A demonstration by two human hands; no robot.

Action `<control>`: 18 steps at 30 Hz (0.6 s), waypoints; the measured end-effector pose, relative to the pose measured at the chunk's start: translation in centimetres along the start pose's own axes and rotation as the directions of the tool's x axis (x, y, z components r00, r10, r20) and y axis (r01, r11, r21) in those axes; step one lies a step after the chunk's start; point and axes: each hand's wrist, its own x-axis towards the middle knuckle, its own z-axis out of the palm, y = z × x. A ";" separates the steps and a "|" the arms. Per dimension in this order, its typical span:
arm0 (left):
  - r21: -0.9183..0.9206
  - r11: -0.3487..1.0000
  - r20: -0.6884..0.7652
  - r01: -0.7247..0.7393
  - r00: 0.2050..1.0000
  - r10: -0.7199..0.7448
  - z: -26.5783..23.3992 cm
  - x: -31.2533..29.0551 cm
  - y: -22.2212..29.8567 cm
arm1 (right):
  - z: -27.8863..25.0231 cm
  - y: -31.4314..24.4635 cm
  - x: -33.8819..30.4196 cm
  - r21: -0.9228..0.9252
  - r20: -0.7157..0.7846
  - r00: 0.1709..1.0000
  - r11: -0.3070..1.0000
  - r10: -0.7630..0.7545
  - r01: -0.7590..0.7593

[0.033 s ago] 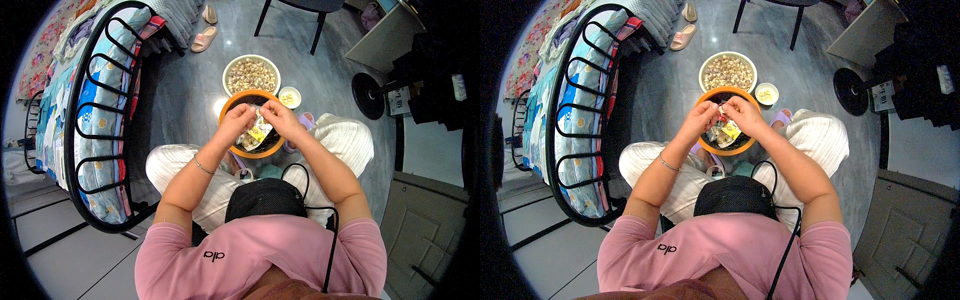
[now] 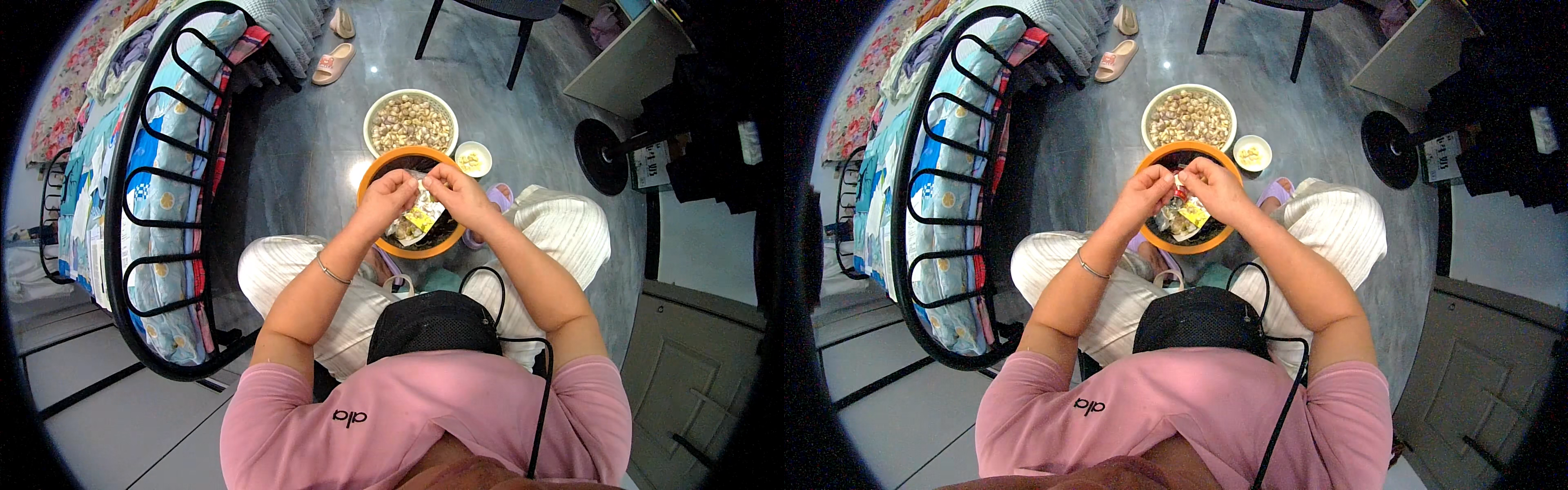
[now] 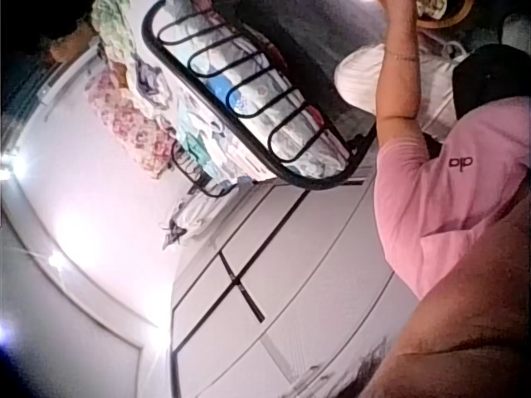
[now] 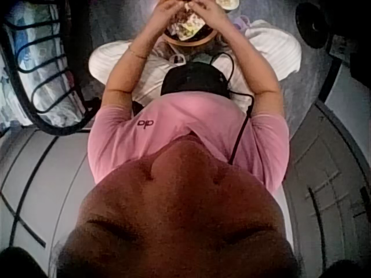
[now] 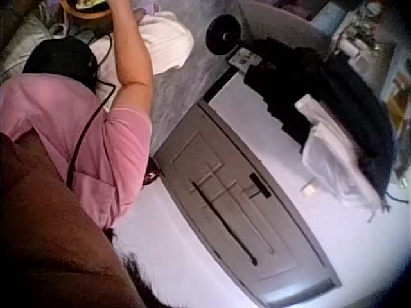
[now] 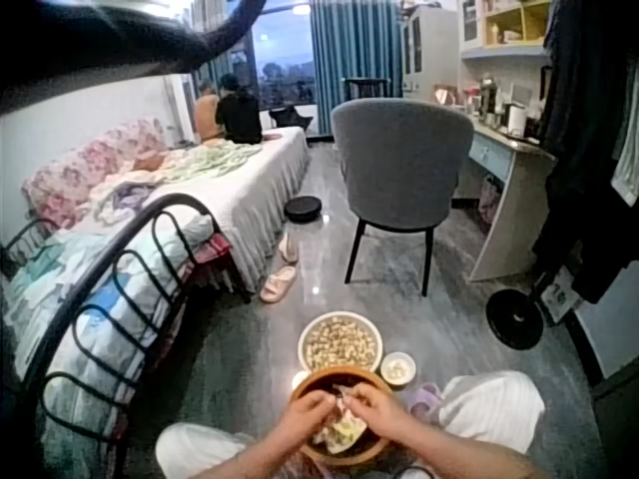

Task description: The person picks up a garlic bulb from a basket and peels it by hand, placing the peeled cloves into a small bowl.

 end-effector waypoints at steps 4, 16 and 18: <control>0.017 0.997 0.022 -0.073 0.997 0.073 0.1 0.0 0.0 | -0.2 0.1 0.0 0.016 0.007 1.000 1.000 -0.021 0.021; -0.001 0.990 0.013 -0.142 0.990 0.142 0.2 0.0 -0.5 | -0.6 0.2 0.0 0.221 0.143 0.984 0.965 0.108 -0.138; 0.014 0.990 -0.029 -0.137 0.990 0.138 0.5 0.0 -0.2 | -0.7 -0.1 0.0 0.171 0.083 0.990 0.977 0.116 -0.129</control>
